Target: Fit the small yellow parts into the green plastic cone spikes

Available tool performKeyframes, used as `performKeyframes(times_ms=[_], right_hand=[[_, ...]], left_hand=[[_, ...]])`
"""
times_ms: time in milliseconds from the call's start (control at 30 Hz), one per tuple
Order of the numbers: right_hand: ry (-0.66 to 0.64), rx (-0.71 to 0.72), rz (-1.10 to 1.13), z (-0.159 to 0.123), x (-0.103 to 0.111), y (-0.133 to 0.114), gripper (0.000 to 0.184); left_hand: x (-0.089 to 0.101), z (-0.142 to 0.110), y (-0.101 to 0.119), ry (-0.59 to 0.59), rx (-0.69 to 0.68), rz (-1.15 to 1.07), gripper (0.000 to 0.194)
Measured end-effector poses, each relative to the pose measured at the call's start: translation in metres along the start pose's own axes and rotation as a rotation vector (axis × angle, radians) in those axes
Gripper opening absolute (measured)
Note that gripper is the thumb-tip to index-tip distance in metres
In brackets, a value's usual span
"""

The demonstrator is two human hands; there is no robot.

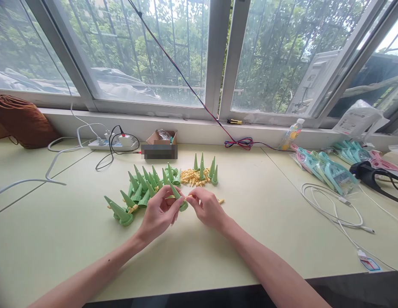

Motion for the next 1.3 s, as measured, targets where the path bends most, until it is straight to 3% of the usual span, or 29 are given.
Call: performKeyframes(times_ms=[133,400,767,1067,1300], right_hand=[[0.008,0.008,-0.022,-0.0010,-0.0009,0.0022,0.025],[-0.006,-0.045,-0.046,-0.0021,-0.0028,0.0028,0.028],[-0.008,-0.118,0.017,-0.0014,-0.0032,0.0006,0.030],[-0.031,-0.174,0.039,-0.0018,-0.0023,-0.0026,0.036],[0.019,-0.175,0.042,-0.0015,-0.0034,0.0002,0.037]], left_hand=[[-0.0002,-0.0010,-0.0003,-0.008,-0.005,0.011,0.012],[-0.0003,-0.0027,-0.0027,-0.031,-0.145,0.160,0.006],[-0.0008,-0.0023,-0.0011,-0.022,-0.159,0.184,0.005],[-0.0005,-0.0046,-0.0074,-0.059,-0.467,0.442,0.008],[-0.0013,-0.0039,-0.0035,-0.097,-0.370,0.424,0.012]])
Point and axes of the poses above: each hand's wrist, its own z-axis towards the middle knuckle, its own x-axis out of the back of the hand, y = z × x, the point moved 1 cm from there along z, towards the middle knuckle, and after that the axes turned 5 degrees about -z, right-handed, at the moved point
